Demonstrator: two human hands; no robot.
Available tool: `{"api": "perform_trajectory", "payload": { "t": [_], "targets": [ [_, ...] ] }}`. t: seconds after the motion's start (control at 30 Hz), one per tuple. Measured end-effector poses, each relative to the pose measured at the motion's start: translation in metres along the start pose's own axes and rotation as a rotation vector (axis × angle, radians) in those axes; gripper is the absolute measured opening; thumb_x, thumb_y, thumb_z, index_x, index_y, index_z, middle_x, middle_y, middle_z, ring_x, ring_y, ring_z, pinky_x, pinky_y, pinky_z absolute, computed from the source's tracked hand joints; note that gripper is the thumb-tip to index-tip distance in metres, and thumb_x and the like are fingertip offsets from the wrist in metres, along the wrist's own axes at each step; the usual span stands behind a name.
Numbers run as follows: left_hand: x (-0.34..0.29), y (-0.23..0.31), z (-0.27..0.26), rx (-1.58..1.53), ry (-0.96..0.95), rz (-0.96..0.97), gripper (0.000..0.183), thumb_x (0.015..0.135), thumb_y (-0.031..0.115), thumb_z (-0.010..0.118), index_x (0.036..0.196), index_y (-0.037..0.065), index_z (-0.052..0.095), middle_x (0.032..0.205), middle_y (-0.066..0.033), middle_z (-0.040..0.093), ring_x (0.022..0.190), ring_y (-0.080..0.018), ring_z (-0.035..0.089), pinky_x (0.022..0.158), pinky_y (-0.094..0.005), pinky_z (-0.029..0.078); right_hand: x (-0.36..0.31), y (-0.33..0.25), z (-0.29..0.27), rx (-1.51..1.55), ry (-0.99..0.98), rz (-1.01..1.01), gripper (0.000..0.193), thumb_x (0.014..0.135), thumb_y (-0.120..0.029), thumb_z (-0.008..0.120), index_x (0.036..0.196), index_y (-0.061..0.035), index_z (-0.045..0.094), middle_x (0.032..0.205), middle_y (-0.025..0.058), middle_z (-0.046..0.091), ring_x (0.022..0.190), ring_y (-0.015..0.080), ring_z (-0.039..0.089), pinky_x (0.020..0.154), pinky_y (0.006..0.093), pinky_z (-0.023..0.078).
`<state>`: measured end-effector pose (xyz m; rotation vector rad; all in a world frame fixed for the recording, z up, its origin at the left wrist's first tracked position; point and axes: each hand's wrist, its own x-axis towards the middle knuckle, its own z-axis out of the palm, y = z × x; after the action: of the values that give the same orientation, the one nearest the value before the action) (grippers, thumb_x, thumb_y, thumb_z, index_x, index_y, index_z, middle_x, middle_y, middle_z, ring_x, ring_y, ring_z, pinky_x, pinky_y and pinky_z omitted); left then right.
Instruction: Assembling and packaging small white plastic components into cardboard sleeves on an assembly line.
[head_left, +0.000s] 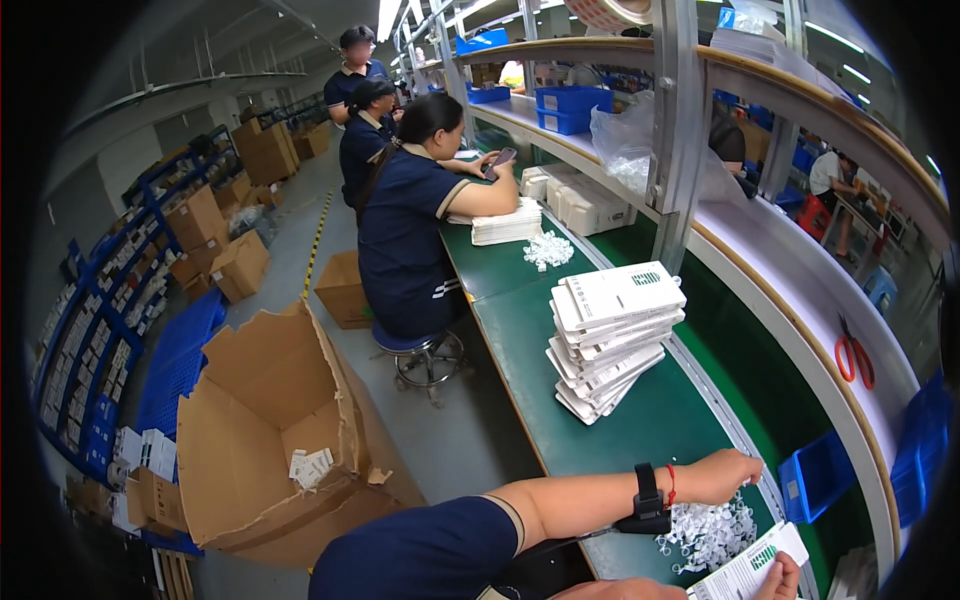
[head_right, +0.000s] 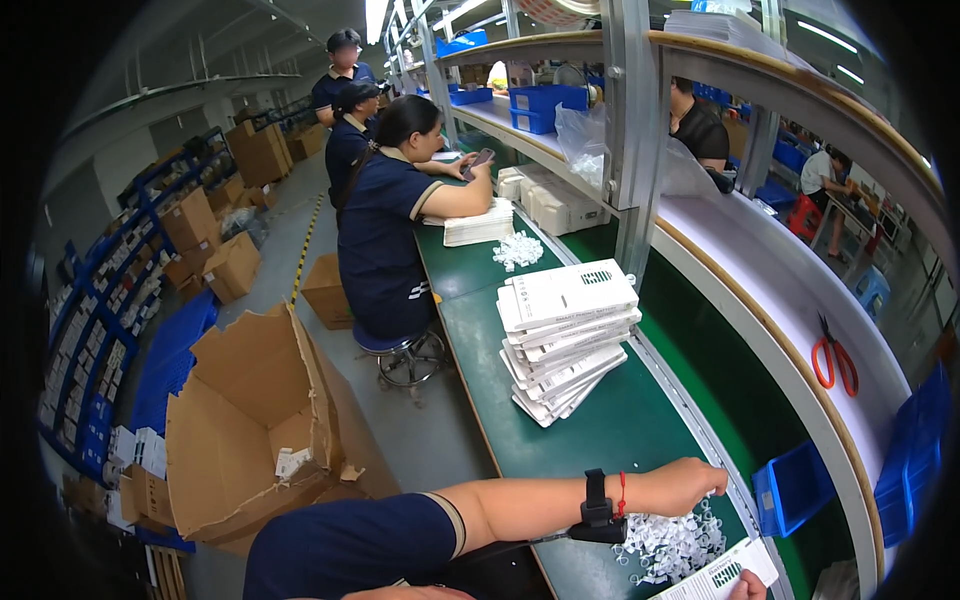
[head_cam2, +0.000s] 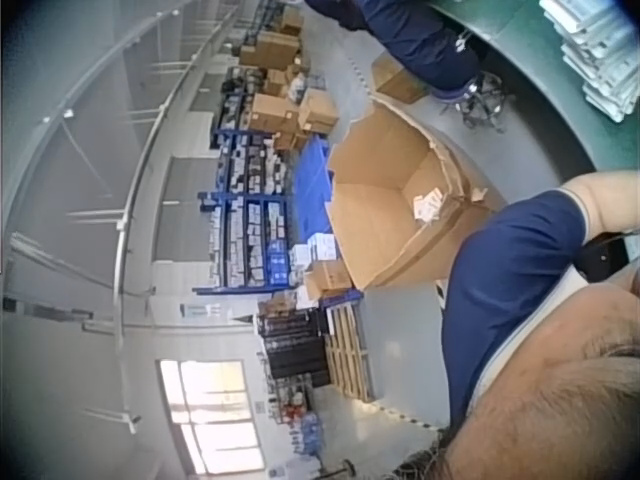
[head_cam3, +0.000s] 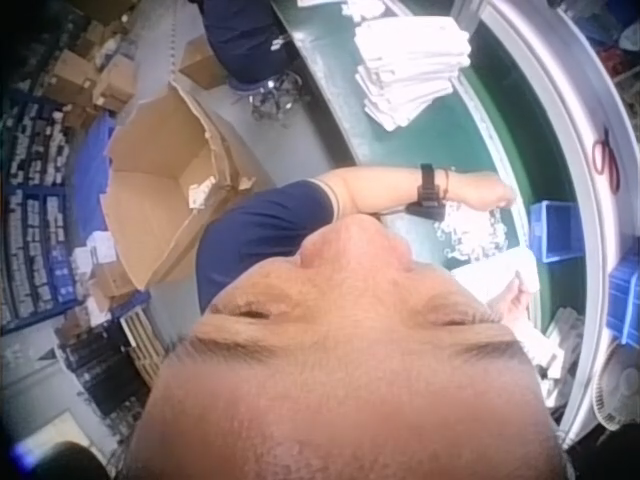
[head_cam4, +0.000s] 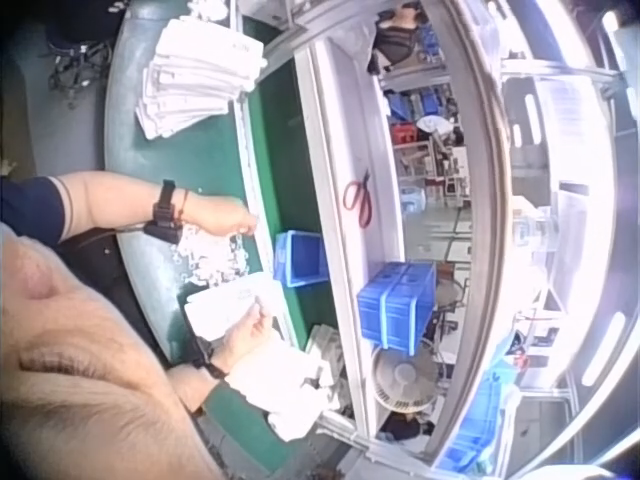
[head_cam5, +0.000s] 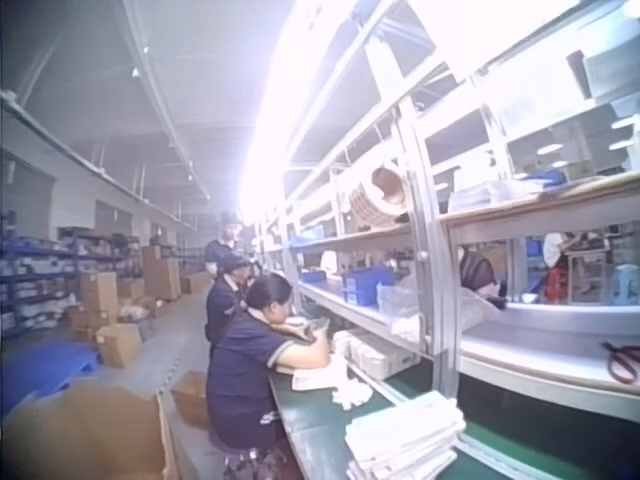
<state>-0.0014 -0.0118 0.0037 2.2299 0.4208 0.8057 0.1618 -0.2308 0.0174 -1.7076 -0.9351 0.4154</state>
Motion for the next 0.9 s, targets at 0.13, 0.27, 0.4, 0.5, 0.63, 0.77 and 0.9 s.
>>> {"api": "perform_trajectory", "payload": {
  "t": [0.13,0.27,0.4,0.5,0.63,0.77,0.9],
  "targets": [
    [0.003,0.006,0.001,-0.268,0.163,-0.033,0.01,0.083,-0.001,0.056,0.093,-0.002,0.057,0.081,-0.0173,0.064,0.068,-0.0303,0.063,0.063,-0.0368,0.049,-0.002,-0.003,0.0,-0.009,-0.195,0.117,0.02,0.094,-0.016,0.056,0.109,-0.003,0.057,0.106,0.0137,0.063,0.098,0.0194,0.059,0.086,0.032,0.047],
    [0.003,0.018,-0.011,-0.406,0.085,-0.046,0.008,0.084,0.001,0.058,0.091,-0.002,0.058,0.079,-0.0133,0.064,0.068,-0.0203,0.065,0.06,-0.032,0.05,-0.009,-0.014,0.026,0.162,-0.132,0.124,0.017,0.091,-0.008,0.059,0.106,-0.0013,0.059,0.102,0.0108,0.064,0.094,0.0176,0.058,0.086,0.0309,0.047],
    [0.0,0.016,0.0,-0.562,0.008,0.007,0.01,0.08,0.003,0.064,0.087,-0.003,0.061,0.083,-0.0109,0.063,0.07,-0.0184,0.063,0.061,-0.03,0.05,-0.013,-0.016,0.034,0.028,-0.231,0.146,0.023,0.09,-0.008,0.057,0.11,0.0022,0.064,0.107,0.0126,0.065,0.099,0.0175,0.059,0.089,0.0299,0.046],
    [-0.002,0.026,0.003,-0.496,-0.009,0.16,0.01,0.078,0.003,0.065,0.087,-0.002,0.062,0.082,-0.0094,0.059,0.071,-0.018,0.06,0.062,-0.0287,0.049,-0.016,-0.026,0.039,0.02,-0.259,0.116,0.024,0.09,-0.008,0.057,0.111,0.0026,0.064,0.106,0.0123,0.065,0.099,0.0173,0.059,0.088,0.0295,0.046],
    [-0.011,0.045,-0.002,-0.508,-0.102,0.185,0.007,0.078,0.004,0.063,0.083,-0.001,0.061,0.079,-0.009,0.057,0.07,-0.0194,0.058,0.062,-0.0291,0.048,-0.017,-0.022,0.044,0.157,-0.228,0.165,0.025,0.092,-0.008,0.056,0.112,0.0054,0.062,0.105,0.0131,0.065,0.096,0.0171,0.059,0.086,0.0287,0.047],
    [-0.015,0.045,0.01,-0.48,-0.132,0.225,0.008,0.079,0.007,0.064,0.082,0.0,0.061,0.078,-0.0101,0.058,0.071,-0.0244,0.058,0.062,-0.033,0.047,-0.02,-0.024,0.048,0.249,-0.198,0.178,0.024,0.092,-0.009,0.057,0.11,0.0062,0.062,0.103,0.0121,0.065,0.093,0.0158,0.059,0.083,0.0281,0.047],
    [-0.019,0.041,0.021,-0.486,-0.143,0.276,0.008,0.076,0.006,0.064,0.08,0.0,0.063,0.079,-0.0106,0.057,0.075,-0.0261,0.057,0.066,-0.0347,0.047,-0.02,-0.021,0.047,0.21,-0.165,0.164,0.019,0.091,-0.008,0.06,0.104,0.0053,0.063,0.099,0.0103,0.064,0.089,0.0145,0.057,0.079,0.0277,0.048]
  ]
}}
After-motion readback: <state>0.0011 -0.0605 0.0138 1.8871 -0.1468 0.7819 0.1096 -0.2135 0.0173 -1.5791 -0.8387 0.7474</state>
